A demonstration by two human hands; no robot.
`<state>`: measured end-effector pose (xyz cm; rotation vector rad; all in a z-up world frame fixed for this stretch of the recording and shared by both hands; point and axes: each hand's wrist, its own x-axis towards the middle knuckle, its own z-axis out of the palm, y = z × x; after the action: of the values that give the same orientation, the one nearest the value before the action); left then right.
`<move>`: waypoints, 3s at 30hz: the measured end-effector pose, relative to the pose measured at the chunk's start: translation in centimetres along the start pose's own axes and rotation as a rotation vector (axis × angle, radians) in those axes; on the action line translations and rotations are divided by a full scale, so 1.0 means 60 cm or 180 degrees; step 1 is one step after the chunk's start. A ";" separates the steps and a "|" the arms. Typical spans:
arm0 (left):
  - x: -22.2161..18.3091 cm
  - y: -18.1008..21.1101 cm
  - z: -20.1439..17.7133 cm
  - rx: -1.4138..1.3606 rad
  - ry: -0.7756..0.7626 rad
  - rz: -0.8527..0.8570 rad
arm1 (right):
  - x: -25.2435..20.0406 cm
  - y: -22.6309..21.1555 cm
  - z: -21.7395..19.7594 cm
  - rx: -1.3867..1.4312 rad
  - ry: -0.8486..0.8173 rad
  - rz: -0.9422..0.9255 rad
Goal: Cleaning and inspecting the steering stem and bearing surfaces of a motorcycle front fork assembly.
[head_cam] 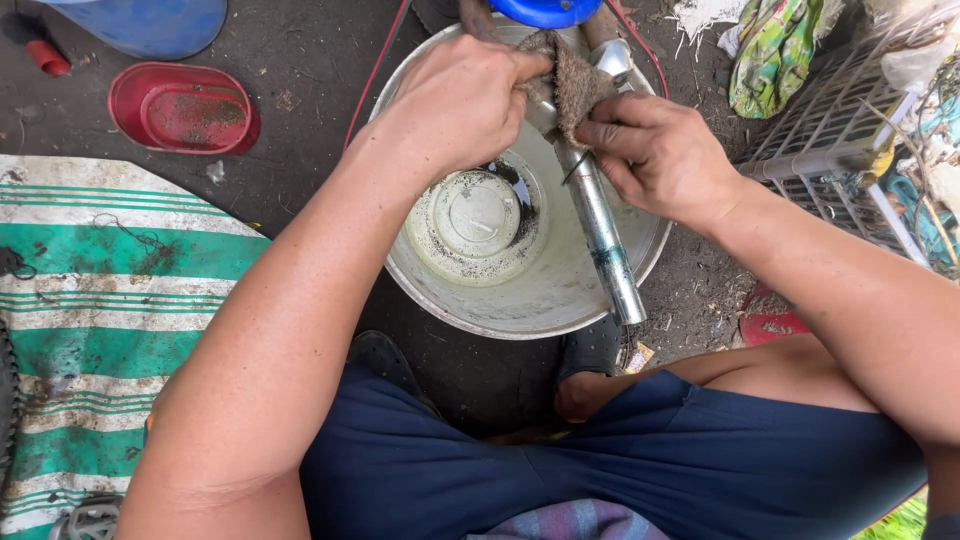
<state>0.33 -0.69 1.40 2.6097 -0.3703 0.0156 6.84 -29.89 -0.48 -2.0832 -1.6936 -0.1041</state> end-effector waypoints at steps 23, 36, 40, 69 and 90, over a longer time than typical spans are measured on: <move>0.006 -0.004 -0.022 -0.0046 -0.0641 0.0082 | 0.107 -0.058 -0.070 -0.1999 -0.2423 0.0114; 0.003 0.011 -0.044 -0.0208 -0.0780 -0.0163 | 0.028 -0.037 -0.088 0.0465 -0.0911 0.0890; 0.002 0.008 -0.039 -0.0245 -0.0726 -0.0135 | 0.031 -0.013 -0.066 -0.1281 -0.1519 0.0734; 0.007 0.003 -0.023 -0.0114 -0.0695 0.0088 | -0.057 0.067 -0.115 -0.0428 -0.0166 0.1344; -0.016 0.014 -0.037 0.0103 -0.0621 -0.0026 | 0.030 -0.024 0.043 0.3183 0.0869 0.2932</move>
<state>-0.71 -0.08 3.66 2.6521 -0.4307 -0.2389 5.34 -27.04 -1.77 -1.6890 -0.3240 0.5868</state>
